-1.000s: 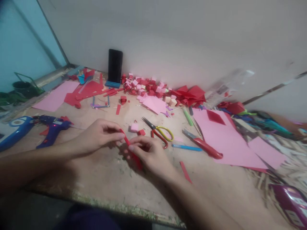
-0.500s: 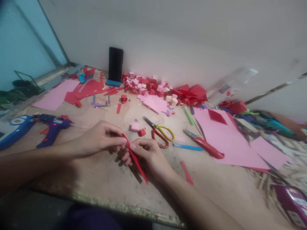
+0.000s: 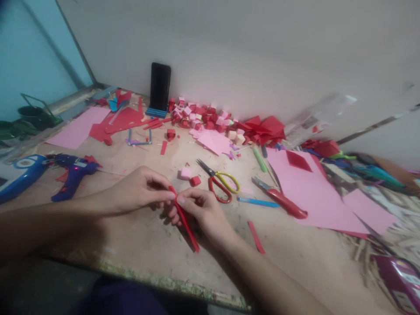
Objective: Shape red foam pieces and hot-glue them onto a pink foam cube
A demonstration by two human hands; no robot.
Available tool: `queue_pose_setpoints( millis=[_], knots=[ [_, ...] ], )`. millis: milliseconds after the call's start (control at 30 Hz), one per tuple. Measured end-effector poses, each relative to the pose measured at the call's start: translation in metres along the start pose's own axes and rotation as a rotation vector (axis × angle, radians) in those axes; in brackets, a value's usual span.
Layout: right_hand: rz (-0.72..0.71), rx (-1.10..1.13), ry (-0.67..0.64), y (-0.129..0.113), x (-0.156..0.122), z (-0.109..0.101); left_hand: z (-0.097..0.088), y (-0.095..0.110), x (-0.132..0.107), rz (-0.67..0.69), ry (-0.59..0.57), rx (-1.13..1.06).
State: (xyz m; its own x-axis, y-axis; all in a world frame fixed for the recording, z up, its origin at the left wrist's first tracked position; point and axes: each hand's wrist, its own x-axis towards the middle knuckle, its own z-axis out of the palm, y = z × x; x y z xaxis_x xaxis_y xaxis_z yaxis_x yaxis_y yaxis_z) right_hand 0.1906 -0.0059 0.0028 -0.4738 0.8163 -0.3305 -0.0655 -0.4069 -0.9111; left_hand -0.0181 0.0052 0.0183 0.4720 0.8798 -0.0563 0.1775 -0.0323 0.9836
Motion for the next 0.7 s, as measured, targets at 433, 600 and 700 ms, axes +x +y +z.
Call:
queue_pose_setpoints(
  millis=[433, 600, 700],
  knots=[
    [-0.033, -0.081, 0.097, -0.007, -0.002, 0.012, 0.0, 0.0, -0.001, -0.03, 0.015, -0.054],
    [-0.06, -0.159, 0.062, -0.01, -0.006, 0.006, -0.001, 0.001, -0.001, -0.023, 0.024, -0.072],
    [-0.041, -0.219, 0.024, -0.012, -0.006, 0.002, -0.002, 0.001, -0.001, -0.01, 0.056, -0.054]
  ],
)
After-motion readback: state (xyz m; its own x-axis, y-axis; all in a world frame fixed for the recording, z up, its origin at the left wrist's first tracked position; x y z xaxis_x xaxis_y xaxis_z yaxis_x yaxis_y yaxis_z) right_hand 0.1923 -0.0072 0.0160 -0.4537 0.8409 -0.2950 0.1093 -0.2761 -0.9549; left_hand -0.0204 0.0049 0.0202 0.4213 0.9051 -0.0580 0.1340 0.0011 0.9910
